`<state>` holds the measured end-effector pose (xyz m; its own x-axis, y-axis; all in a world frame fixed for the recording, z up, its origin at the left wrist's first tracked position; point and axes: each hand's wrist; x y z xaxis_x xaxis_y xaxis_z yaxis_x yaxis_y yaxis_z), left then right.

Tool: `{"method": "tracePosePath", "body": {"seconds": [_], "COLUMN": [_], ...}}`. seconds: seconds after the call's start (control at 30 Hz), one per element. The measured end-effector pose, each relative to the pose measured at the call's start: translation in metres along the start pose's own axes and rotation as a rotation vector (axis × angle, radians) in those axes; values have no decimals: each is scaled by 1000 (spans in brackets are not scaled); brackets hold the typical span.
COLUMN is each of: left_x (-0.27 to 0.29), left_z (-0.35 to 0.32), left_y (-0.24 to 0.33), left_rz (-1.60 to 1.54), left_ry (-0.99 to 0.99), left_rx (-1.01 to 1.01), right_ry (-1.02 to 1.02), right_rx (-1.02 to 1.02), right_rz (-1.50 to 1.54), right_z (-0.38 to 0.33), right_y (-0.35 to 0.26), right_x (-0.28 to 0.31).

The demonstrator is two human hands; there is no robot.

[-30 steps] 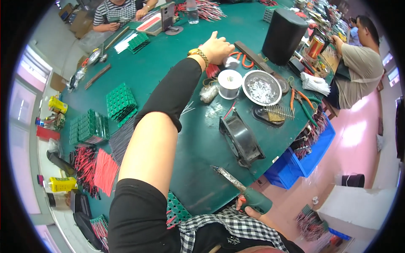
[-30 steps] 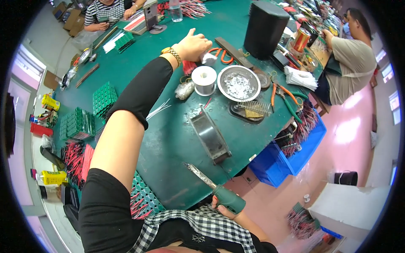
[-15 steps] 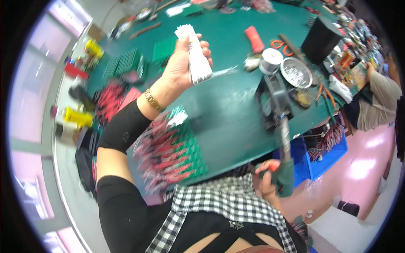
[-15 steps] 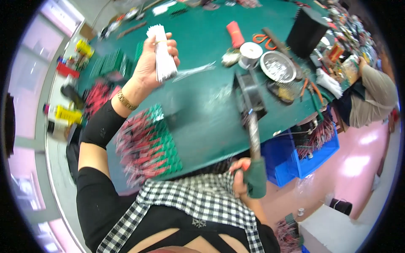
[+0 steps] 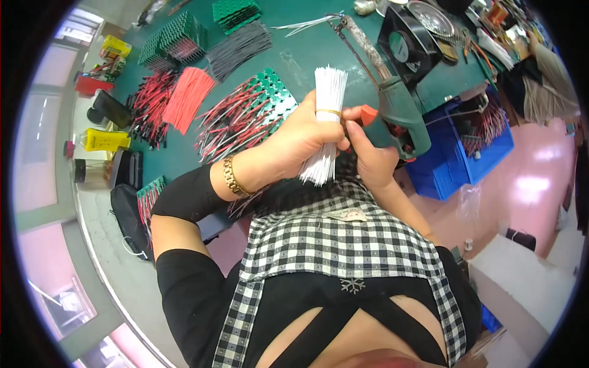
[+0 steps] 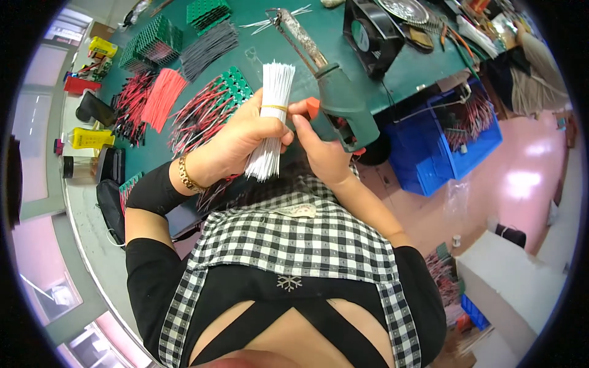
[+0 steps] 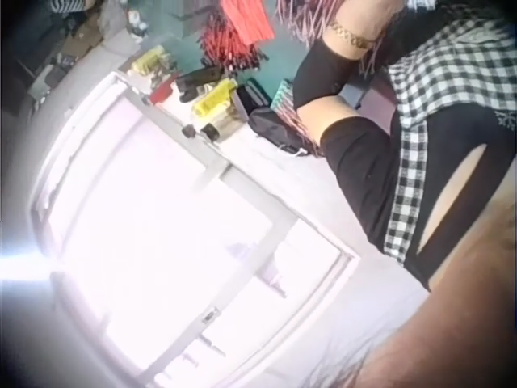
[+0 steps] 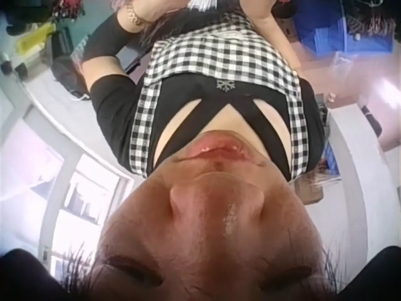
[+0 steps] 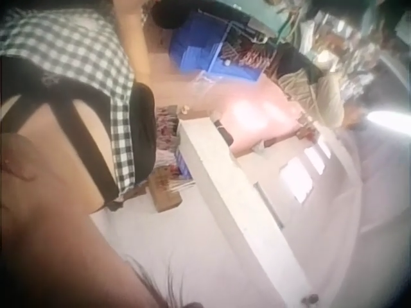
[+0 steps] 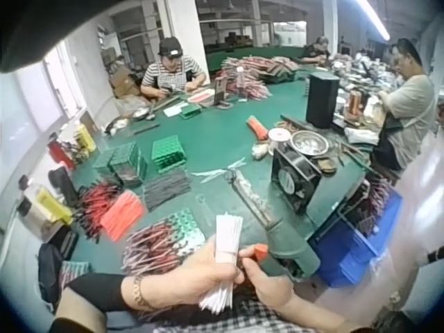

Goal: The person assembles LED panels by inserting red and black wires into them, then soldering the connections with a soldering iron.

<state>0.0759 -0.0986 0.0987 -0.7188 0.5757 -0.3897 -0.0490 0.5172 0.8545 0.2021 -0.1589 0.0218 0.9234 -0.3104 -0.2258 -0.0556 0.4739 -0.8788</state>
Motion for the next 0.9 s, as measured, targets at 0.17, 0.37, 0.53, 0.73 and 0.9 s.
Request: {"method": "tracePosePath", "body": {"seconds": [0.17,0.37,0.53,0.73,0.9], "left_x": [-15,-31,-35,-43,-27], "left_z": [3,16,24,28,15], "left_y": [-6,-19,-16,-7,10], "left_rz": [63,133,80,187,475], "left_ry": [31,-37,-111,-176,-479], "left_rx": [-129,-130,-121,-51,253], "right_ry": [27,1,40,236,520], "right_rx": [-14,64,-121,140,233], "right_rz": [-22,-311,-210,-443,-439], "right_z": [-1,-2,-1,15,33], "right_y": [-9,30,28,29,-1], "right_x": [3,40,43,66,82]}}
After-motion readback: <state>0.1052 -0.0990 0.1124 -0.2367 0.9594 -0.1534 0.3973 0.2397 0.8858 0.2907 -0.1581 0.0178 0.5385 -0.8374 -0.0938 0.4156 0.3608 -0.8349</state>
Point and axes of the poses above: each hand's wrist, its own z-axis towards the middle knuckle, its own x-axis out of the back of the hand, y = z × x, and after that the axes turned 1 degree about -z, right-handed
